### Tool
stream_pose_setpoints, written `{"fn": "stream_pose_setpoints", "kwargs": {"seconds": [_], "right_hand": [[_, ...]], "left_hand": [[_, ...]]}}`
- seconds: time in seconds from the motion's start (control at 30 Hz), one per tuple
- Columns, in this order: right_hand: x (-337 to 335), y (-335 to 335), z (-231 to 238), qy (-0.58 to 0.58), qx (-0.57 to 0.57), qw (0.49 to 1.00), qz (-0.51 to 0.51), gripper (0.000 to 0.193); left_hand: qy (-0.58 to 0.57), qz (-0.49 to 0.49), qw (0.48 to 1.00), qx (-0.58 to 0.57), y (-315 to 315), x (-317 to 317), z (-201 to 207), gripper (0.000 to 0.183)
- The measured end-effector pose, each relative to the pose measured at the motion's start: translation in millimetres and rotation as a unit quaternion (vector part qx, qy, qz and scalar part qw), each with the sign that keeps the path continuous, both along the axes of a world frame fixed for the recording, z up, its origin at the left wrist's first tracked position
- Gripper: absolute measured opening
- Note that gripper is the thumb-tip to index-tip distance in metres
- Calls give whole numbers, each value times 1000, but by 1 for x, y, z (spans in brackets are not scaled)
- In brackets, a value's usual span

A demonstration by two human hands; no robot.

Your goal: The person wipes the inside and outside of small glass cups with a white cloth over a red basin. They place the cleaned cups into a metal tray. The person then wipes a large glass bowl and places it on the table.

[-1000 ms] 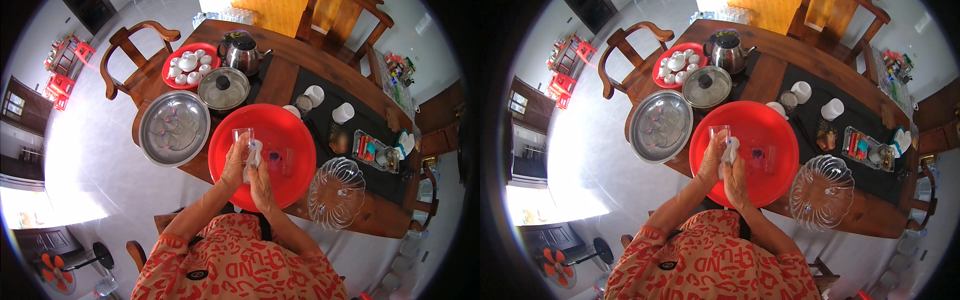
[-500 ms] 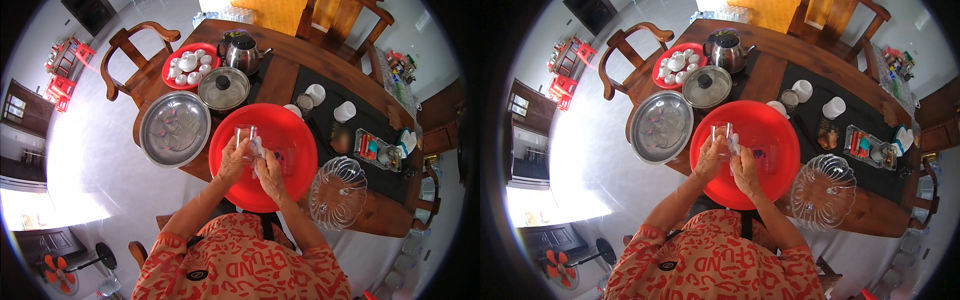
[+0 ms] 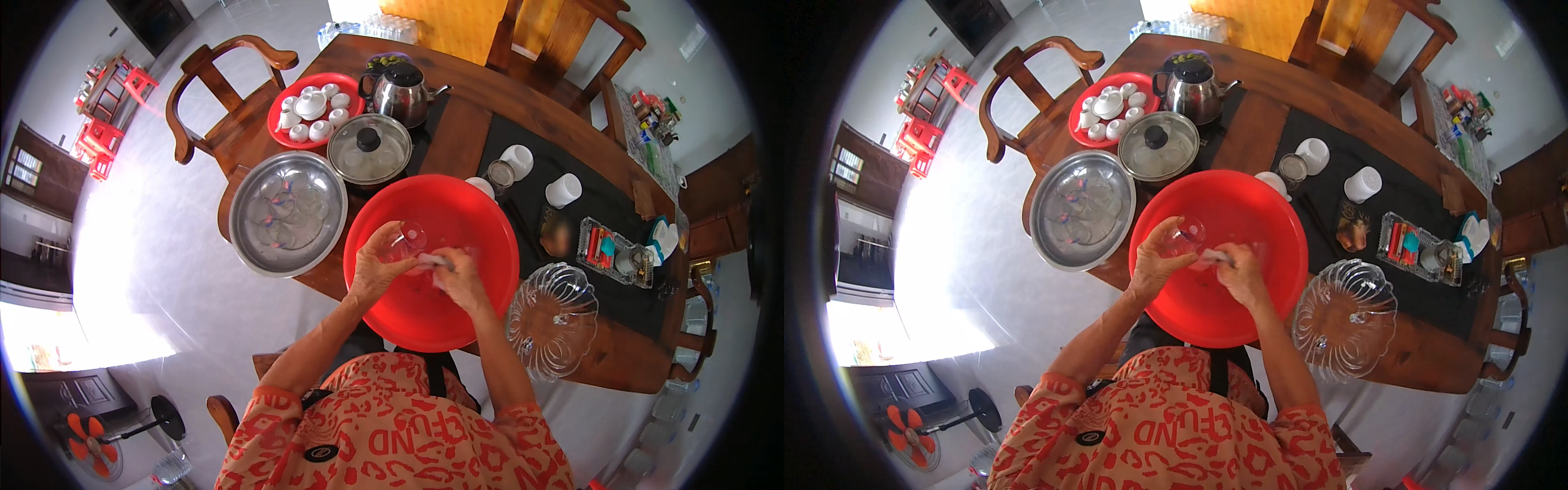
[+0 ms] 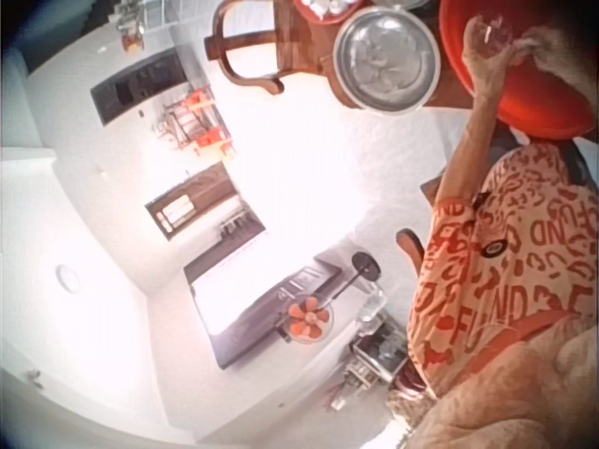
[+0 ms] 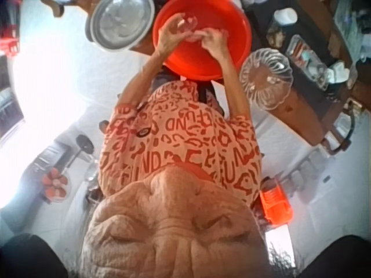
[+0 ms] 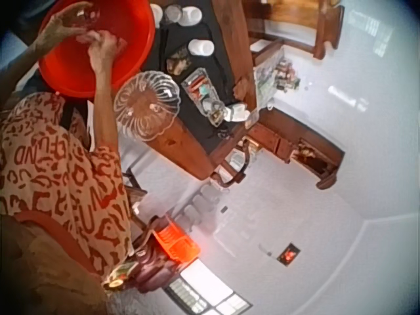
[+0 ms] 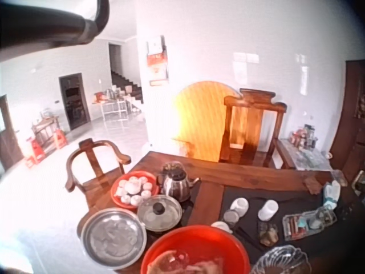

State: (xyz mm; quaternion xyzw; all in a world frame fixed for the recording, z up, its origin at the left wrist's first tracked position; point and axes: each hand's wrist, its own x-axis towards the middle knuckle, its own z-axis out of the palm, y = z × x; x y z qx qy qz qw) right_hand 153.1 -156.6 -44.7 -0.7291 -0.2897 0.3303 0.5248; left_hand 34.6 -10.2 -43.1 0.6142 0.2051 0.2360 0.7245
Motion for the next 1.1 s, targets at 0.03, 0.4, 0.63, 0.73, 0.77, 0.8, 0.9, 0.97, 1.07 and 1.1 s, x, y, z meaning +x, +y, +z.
{"fn": "stream_pose_setpoints", "kwargs": {"seconds": [0.03, 0.4, 0.63, 0.73, 0.77, 0.8, 0.9, 0.97, 1.07, 1.1], "right_hand": [[-2, -5, 15, -38, 39, 998, -39, 22], [2, -6, 61, -267, 74, 960, 41, 27], [-3, -16, 64, -102, 73, 987, 104, 23], [4, -21, 71, 45, 70, 992, 95, 20], [7, -22, 67, 1, 53, 994, 100, 20], [10, -21, 62, -42, 37, 993, 104, 20], [13, -15, 58, -167, -2, 981, 103, 20], [11, -10, 56, -217, 10, 972, 90, 22], [11, -8, 50, -171, 42, 981, 77, 24], [14, -8, 48, -107, 31, 990, 84, 24]], "left_hand": [[18, -1, 1000, 16, -1, -1, 6, 68], [67, -23, 961, 266, -16, 5, 32, 57], [74, -28, 950, 301, -20, -1, 31, 56], [74, -44, 946, 312, -18, 0, 41, 55], [77, -51, 944, 315, -18, 1, 43, 54], [85, -54, 945, 312, -18, 1, 42, 54], [98, -69, 946, 303, -19, 1, 36, 55], [92, -86, 946, 299, -15, 1, 32, 56], [89, -105, 939, 314, -8, 0, 41, 58], [58, -99, 963, 242, -7, -1, 40, 55]]}}
